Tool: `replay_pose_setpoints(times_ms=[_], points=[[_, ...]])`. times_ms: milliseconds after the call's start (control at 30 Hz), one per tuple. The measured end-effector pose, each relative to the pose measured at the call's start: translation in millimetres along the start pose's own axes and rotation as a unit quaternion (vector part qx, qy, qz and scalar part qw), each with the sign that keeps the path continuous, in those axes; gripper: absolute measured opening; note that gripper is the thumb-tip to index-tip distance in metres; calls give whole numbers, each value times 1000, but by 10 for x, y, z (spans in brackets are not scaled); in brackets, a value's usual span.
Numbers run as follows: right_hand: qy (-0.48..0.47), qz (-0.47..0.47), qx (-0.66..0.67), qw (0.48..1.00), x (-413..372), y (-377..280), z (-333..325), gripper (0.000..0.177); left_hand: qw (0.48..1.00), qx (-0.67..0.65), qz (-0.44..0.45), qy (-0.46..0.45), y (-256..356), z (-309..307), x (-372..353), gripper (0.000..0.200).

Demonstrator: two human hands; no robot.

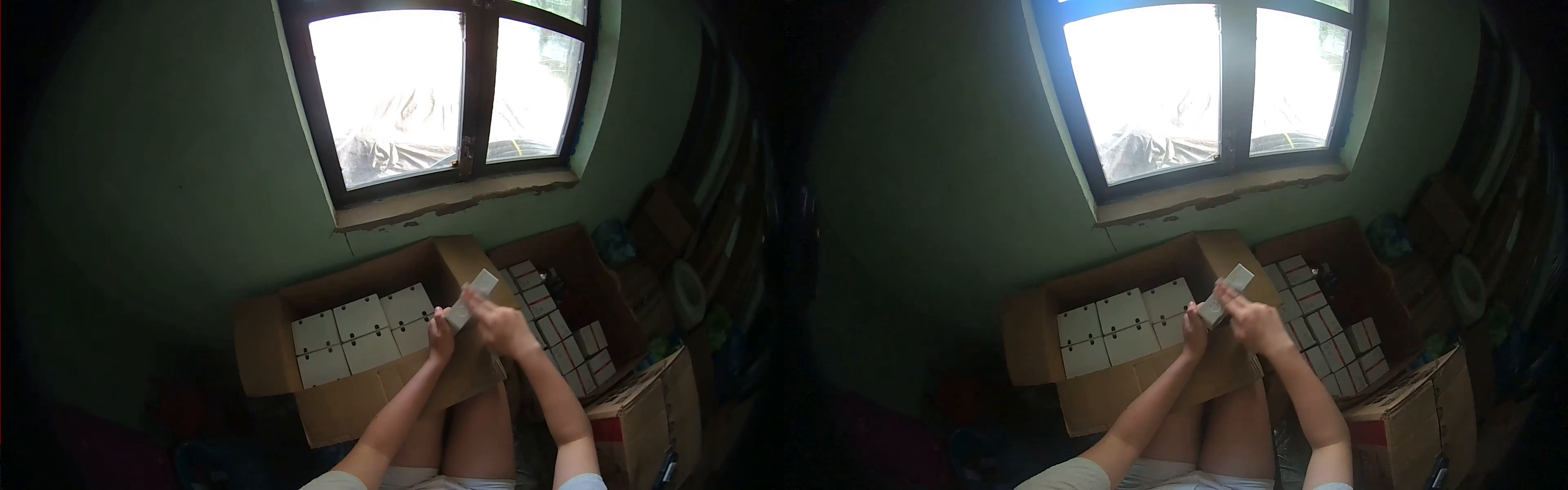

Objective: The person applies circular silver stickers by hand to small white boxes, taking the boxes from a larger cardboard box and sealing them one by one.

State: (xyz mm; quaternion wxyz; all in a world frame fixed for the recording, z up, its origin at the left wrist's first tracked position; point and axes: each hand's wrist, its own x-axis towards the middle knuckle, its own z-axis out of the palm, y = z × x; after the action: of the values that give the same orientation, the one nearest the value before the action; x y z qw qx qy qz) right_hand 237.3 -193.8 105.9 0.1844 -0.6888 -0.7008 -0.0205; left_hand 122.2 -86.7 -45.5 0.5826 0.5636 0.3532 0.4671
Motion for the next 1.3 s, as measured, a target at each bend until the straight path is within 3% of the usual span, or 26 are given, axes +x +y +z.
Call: replay_pose_setpoints(times_ms=[67,133,200,267,333,400,533,633,700,733,800,867,933,967,1133,1200,1300], points=[[14,82,-23,996,77,170,-97,67,1000,24,4,-7,81,-24,-25,72],[20,93,-32,995,110,186,-140,68,999,35,13,-13,72,-7,-18,72],[0,66,-41,997,66,62,-37,70,1000,3,5,-1,56,13,-4,72],[2,-26,12,1000,-45,-144,73,74,999,-30,-5,10,56,34,-16,71],[-53,-74,-1,996,-121,-402,13,75,999,-10,11,41,98,4,-40,70],[-54,-77,0,996,-108,-359,46,73,999,-20,15,30,144,-9,-42,70],[31,63,-42,997,61,74,24,73,999,-47,18,20,3,26,-7,70],[69,86,-63,992,92,201,19,73,1000,25,-1,-16,-36,6,0,71],[20,59,-43,997,32,37,68,75,999,-20,-19,31,-86,23,14,72],[37,0,-34,999,-22,-60,100,73,999,-20,-19,30,3,26,-6,72],[-19,-68,-14,997,-125,-252,75,73,999,-26,14,43,132,24,-58,72],[-5,-78,-6,997,-140,-213,103,72,999,-38,10,19,6,5,-12,72],[57,-36,-47,997,-87,-3,124,67,999,-51,7,-7,-55,-14,9,71],[51,44,-64,996,-45,62,89,65,999,-28,0,-21,-54,-26,14,72],[107,92,-52,989,15,90,99,65,1000,16,-4,-20,135,-39,-7,74],[66,26,-36,997,-25,-75,132,65,989,-135,-58,-4,279,-16,-22,70],[62,11,-31,998,-74,-143,154,63,978,-157,-117,-69,473,-147,-52,64]])
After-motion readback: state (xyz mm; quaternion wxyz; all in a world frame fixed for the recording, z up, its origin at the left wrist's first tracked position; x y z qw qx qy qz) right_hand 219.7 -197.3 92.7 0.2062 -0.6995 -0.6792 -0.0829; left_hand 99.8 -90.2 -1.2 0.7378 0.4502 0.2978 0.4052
